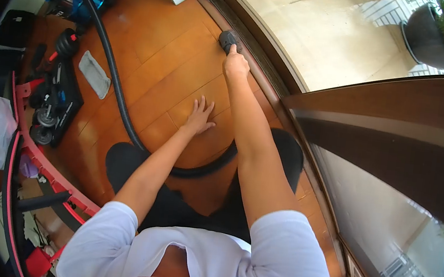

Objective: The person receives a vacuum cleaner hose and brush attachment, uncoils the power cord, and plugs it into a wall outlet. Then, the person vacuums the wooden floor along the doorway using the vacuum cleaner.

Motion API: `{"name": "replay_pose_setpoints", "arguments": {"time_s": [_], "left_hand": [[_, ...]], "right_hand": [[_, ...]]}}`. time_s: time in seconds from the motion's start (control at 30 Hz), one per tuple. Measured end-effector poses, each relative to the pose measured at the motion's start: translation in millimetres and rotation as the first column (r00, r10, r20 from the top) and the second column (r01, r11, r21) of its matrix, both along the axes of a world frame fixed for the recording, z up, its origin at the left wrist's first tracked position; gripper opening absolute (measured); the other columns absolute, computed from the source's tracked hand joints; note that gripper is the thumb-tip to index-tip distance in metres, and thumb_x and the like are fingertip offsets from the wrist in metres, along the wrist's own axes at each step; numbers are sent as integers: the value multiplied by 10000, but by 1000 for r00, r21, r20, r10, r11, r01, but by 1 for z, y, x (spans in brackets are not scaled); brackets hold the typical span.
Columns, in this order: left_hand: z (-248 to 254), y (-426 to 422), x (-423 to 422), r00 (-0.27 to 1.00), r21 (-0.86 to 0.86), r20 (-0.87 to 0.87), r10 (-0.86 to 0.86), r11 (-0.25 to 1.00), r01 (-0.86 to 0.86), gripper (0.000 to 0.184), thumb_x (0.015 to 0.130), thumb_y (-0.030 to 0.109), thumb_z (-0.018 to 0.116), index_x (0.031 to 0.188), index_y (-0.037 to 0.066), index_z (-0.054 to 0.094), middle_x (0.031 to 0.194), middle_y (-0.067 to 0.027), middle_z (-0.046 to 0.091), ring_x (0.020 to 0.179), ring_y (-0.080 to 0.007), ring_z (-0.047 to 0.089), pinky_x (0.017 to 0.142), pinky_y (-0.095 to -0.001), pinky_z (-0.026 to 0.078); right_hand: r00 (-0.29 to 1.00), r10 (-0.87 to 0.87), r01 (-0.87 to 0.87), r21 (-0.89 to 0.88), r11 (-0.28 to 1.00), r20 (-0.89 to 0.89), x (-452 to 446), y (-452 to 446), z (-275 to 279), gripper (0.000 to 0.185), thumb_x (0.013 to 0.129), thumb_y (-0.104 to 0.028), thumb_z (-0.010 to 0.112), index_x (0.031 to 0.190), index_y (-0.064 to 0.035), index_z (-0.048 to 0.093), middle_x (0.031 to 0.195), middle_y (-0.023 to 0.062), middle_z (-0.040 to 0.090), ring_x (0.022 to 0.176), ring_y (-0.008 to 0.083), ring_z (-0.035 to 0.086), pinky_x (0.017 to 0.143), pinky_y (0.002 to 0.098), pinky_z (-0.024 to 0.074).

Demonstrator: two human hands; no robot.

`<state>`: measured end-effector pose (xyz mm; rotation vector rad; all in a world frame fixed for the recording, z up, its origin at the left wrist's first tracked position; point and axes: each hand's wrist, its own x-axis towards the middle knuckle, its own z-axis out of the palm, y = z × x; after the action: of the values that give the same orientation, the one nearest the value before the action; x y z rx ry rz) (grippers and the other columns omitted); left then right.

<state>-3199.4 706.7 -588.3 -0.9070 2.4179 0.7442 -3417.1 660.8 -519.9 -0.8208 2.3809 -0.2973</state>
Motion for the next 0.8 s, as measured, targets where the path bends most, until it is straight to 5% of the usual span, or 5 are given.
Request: {"name": "replay_pose_setpoints", "arguments": {"time_s": [0.13, 0.27, 0.37, 0.57, 0.8], "left_hand": [[1, 52, 35, 959, 216, -158, 236, 956, -199, 723, 867, 519, 524, 1383, 47, 340, 1442, -224, 275, 1343, -336, 270, 1029, -431, 346], [34, 114, 50, 819, 652, 10, 574, 617, -440, 646, 855, 401, 601, 1341, 25, 399, 1322, -204, 462, 1221, -356, 438, 1024, -379, 346], [25, 133, 61, 892, 409, -134, 432, 844, -347, 657, 794, 297, 685, 1341, 62, 405, 1319, -153, 473, 1217, -328, 445, 1014, -414, 350], [52, 117, 49, 870, 249, 347, 350, 860, -446, 680, 728, 215, 739, 1328, 145, 425, 1290, -104, 472, 1221, -271, 443, 999, -495, 331], [45, 88, 68, 841, 93, 323, 435, 869, -486, 626, 757, 155, 704, 1314, 132, 418, 1232, -112, 485, 1164, -296, 468, 975, -478, 344]], "right_hand": [[998, 41, -40, -17, 999, 52, -8, -10, 6, 543, 904, -86, 401, 1424, -143, 256, 1109, 214, 609, 1020, 325, 612, 846, 417, 502], [997, 41, -40, -18, 999, 72, -9, -12, 4, 579, 894, -99, 420, 1436, -146, 223, 1121, 228, 599, 1025, 329, 609, 845, 420, 501], [994, -5, 6, -9, 1000, 105, -8, -17, -8, 605, 886, -145, 448, 1443, -200, 217, 1143, 220, 592, 1045, 334, 598, 873, 425, 487], [997, 14, -15, 10, 1000, 79, 2, -45, -17, 615, 899, -141, 431, 1454, -173, 167, 1135, 238, 589, 1033, 334, 603, 858, 424, 496], [980, -69, 84, -72, 994, 186, -6, -119, -20, 622, 826, -74, 478, 1405, -146, 262, 988, 209, 638, 800, 313, 667, 696, 427, 542]]}}
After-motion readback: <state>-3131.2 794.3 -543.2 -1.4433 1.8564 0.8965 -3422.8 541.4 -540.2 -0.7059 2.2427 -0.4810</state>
